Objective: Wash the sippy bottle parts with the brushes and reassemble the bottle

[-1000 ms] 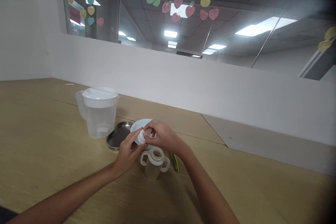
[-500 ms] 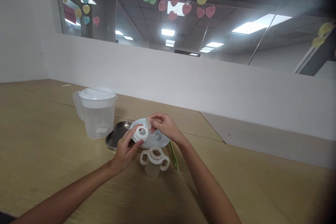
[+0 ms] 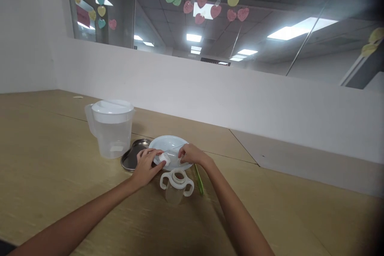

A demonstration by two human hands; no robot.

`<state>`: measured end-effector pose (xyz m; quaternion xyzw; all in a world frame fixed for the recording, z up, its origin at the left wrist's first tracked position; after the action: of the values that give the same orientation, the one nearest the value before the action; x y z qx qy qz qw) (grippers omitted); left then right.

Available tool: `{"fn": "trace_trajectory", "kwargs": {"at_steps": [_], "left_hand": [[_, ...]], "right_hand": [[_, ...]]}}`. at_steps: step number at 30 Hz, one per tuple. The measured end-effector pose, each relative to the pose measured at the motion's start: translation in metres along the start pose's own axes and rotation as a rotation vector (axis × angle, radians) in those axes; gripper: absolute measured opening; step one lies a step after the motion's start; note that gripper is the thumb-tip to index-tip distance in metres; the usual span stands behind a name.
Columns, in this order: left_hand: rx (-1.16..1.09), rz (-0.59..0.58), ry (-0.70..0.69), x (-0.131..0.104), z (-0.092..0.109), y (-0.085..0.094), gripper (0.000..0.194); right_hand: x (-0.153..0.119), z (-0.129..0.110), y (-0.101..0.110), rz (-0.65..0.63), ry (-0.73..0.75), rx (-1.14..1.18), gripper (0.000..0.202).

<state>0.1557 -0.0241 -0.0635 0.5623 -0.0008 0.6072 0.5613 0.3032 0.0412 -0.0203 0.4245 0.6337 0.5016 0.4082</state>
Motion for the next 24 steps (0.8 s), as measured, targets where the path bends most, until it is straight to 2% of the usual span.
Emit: {"fn": "trace_trajectory", "kwargs": {"at_steps": [5,10,16,18,19,21,23,24], "left_hand": [[0.118,0.033,0.063,0.001,0.003,0.0,0.02],[0.244,0.03,0.064,0.004,0.011,0.005,0.018],[0.228,-0.015,0.037,0.005,0.01,0.003,0.022],[0.208,0.01,0.008,0.008,0.012,0.011,0.025],[0.208,0.054,-0.016,0.011,0.013,0.022,0.026],[0.235,0.219,-0.075,0.016,0.015,0.057,0.028],[0.289,0.503,-0.086,0.015,0.006,0.11,0.028],[0.313,0.657,-0.059,0.011,-0.005,0.137,0.029]], "right_hand": [[-0.005,-0.004,0.01,0.03,0.017,0.032,0.018],[-0.017,-0.011,0.031,0.128,0.048,0.083,0.02],[-0.06,-0.037,0.073,0.288,0.164,0.21,0.018],[-0.084,-0.046,0.092,0.345,0.21,0.271,0.02],[-0.098,-0.049,0.102,0.381,0.23,0.312,0.022],[-0.135,-0.049,0.124,0.505,0.294,0.435,0.026],[-0.178,-0.046,0.137,0.636,0.393,0.529,0.028],[-0.201,-0.042,0.14,0.722,0.449,0.591,0.027]]}}
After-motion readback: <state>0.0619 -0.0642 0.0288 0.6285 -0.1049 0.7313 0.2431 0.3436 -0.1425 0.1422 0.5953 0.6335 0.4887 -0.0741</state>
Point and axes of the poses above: each hand's wrist, its own x-axis towards the middle knuckle, its own y-axis out of the back of the hand, z = x × y, the point moved 7 cm from there along x, towards the middle knuckle, and after that the axes turned 15 degrees about -y, right-handed, at the moved point
